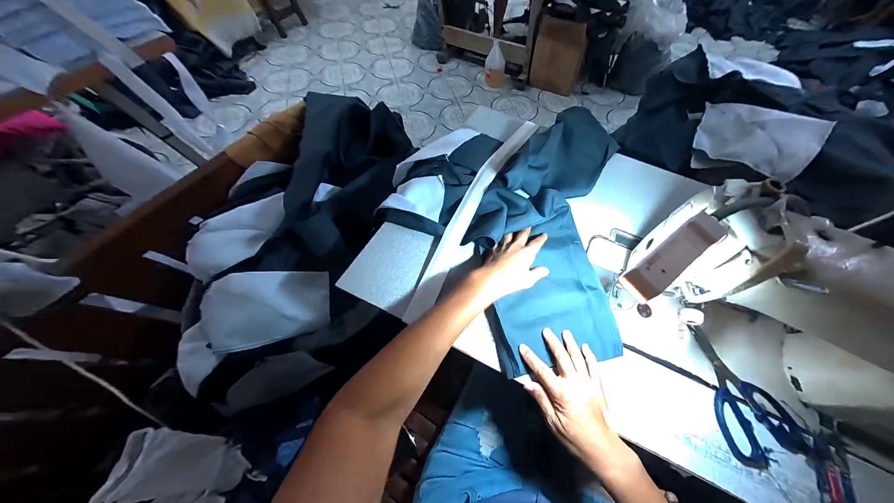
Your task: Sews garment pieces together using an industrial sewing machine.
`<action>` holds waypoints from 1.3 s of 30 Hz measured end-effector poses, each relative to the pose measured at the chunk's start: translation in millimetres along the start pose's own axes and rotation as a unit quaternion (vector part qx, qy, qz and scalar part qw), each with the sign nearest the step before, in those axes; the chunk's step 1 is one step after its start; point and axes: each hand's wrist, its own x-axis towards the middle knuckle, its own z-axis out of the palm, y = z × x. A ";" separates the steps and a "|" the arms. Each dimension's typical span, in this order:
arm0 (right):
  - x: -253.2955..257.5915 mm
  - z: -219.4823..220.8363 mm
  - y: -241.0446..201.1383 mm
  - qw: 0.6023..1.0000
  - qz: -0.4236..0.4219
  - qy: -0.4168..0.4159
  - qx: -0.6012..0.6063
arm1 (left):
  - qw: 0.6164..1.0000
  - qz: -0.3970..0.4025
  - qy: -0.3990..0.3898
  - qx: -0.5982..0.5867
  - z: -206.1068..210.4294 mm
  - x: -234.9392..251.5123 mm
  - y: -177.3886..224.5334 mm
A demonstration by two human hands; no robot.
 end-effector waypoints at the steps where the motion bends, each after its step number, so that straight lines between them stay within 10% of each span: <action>1: 3.5 1.3 -2.7 1.000 0.004 -0.002 -0.003 | 0.999 0.040 0.022 -0.005 1.5 -18.7 11.0; 8: 17.0 -24.8 23.4 0.998 0.036 -0.021 0.053 | 0.978 0.154 0.139 0.005 68.5 -152.6 17.2; 16: 7.8 -28.5 60.9 0.998 0.041 -0.035 0.022 | 0.962 0.109 0.249 0.007 79.1 -156.0 2.6; 23: 24.4 -14.0 9.7 0.998 -0.042 0.028 0.035 | 0.938 0.096 0.331 0.032 81.4 -139.0 11.6; 28: 43.4 -31.8 45.8 0.987 0.098 0.114 -0.063 | 0.949 0.029 0.304 0.074 53.6 -158.4 6.1; 32: 37.2 -27.4 44.8 0.973 0.073 0.194 -0.099 | 0.951 0.013 0.265 -0.157 49.8 -164.8 3.6; 35: 27.4 -24.4 39.6 0.987 0.047 0.136 -0.069 | 0.731 -0.120 0.141 -0.656 28.8 -159.2 18.0; 37: 24.1 -25.5 32.9 0.991 0.054 0.105 0.055 | 0.564 -0.194 0.115 -0.795 18.0 -150.8 22.7; 39: 28.9 -34.4 22.1 0.942 0.166 0.056 0.286 | 0.490 -0.228 0.113 -0.834 12.4 -142.5 21.0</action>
